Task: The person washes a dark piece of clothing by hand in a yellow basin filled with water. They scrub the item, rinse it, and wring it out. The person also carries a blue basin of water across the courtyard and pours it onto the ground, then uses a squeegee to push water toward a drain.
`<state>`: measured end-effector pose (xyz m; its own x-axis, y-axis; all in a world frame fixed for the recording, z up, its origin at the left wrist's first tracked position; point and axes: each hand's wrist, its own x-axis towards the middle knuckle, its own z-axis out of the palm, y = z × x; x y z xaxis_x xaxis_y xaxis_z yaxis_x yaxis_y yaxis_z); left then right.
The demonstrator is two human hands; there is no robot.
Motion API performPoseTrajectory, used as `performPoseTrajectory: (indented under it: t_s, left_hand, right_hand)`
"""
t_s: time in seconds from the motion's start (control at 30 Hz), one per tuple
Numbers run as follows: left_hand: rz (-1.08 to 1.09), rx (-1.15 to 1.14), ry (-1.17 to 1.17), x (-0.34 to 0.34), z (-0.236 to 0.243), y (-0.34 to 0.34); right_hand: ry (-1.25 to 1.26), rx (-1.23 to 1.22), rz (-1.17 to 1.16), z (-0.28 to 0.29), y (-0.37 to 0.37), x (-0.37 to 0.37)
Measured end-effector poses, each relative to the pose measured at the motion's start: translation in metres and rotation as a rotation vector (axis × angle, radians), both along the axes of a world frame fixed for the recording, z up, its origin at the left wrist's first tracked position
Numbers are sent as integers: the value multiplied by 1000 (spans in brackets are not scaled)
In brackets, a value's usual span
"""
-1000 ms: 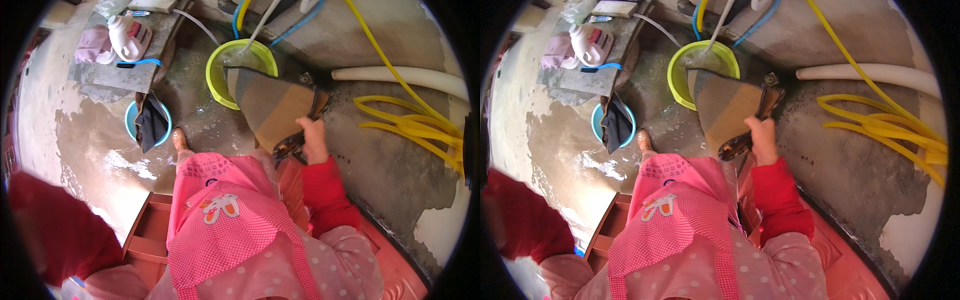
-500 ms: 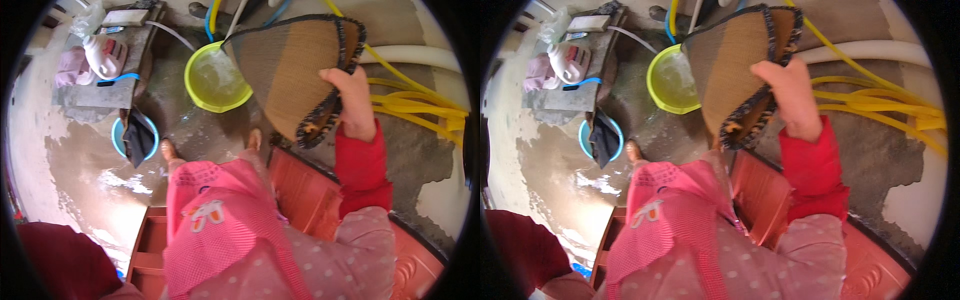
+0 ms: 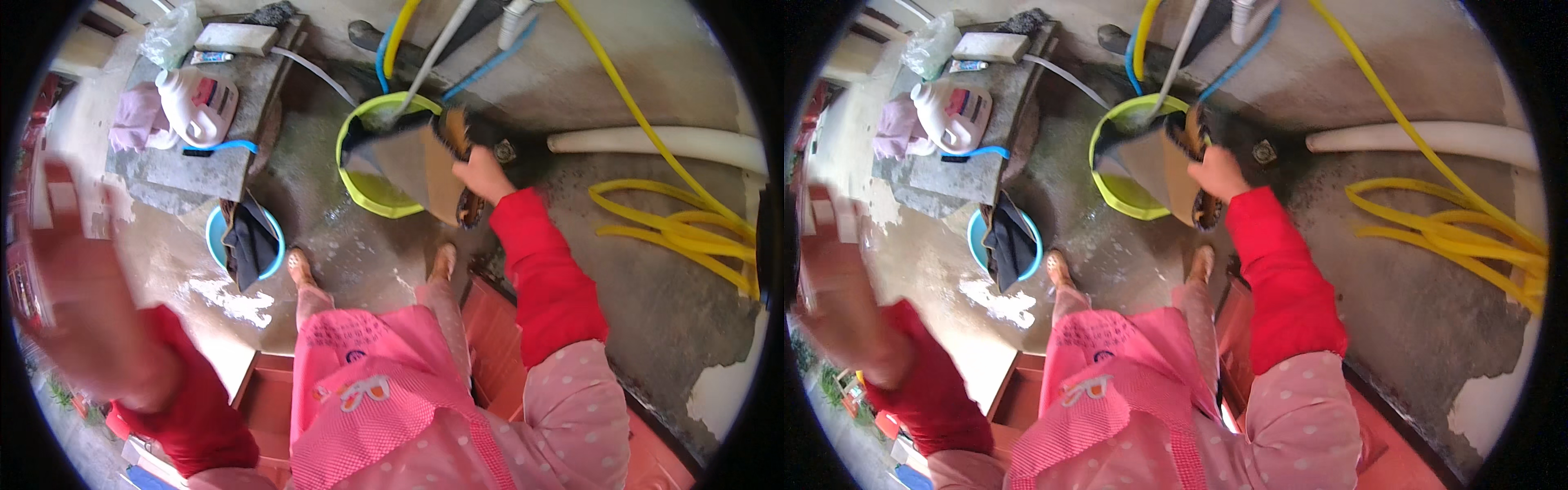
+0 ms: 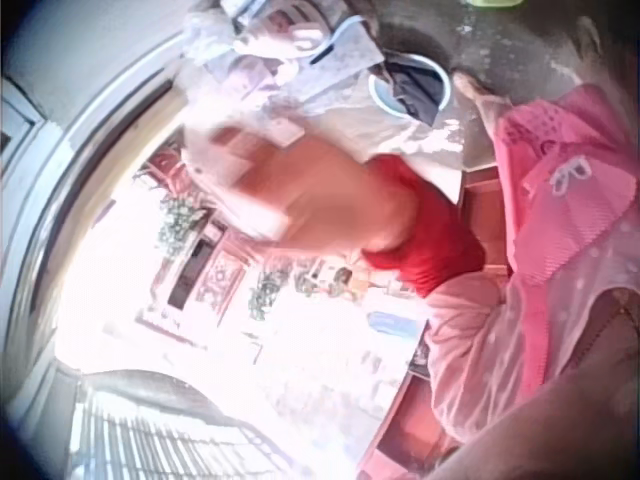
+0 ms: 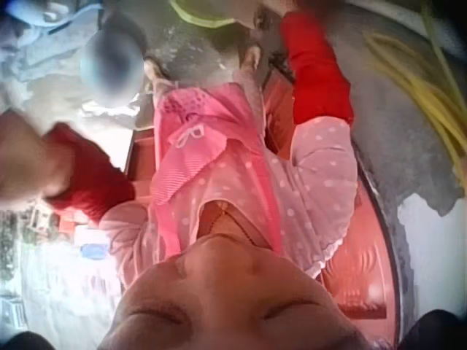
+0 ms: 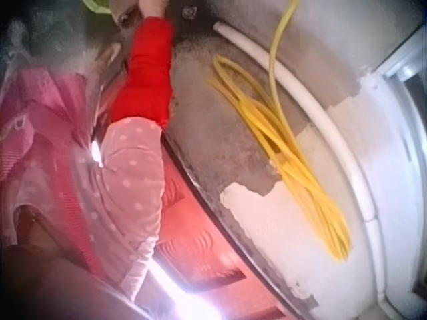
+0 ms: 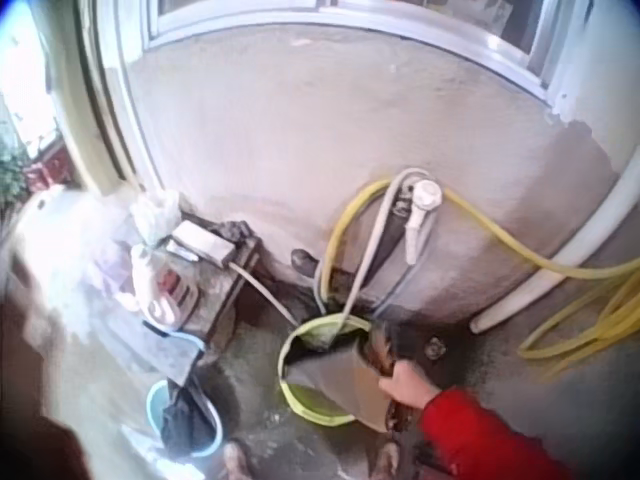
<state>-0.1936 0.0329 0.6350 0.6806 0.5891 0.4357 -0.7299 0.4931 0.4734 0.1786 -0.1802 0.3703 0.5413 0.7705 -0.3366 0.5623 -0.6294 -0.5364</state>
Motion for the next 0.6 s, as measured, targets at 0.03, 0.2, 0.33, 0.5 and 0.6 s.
performPoseTrajectory:
  t_s: [0.03, 0.2, 0.33, 0.5, 0.6]
  left_hand:
    - [248, -93, 276, 11, -43, -7]
    - [327, 412, 1273, 31, -213, -76]
    - [69, 869, 1413, 65, -356, -134]
    - [-81, 1128, 1540, 120, -462, -158]
    - [-36, 1345, 1553, 159, -517, -147]
  right_hand:
    - [-72, -150, 18, -27, -4, -7]
    - [-98, -187, 168, -126, -8, -56]
    - [-322, -68, 445, -230, -50, -76]
    - [-480, -143, 487, -287, -27, -76]
    - [-439, -154, 453, -326, -5, -63]
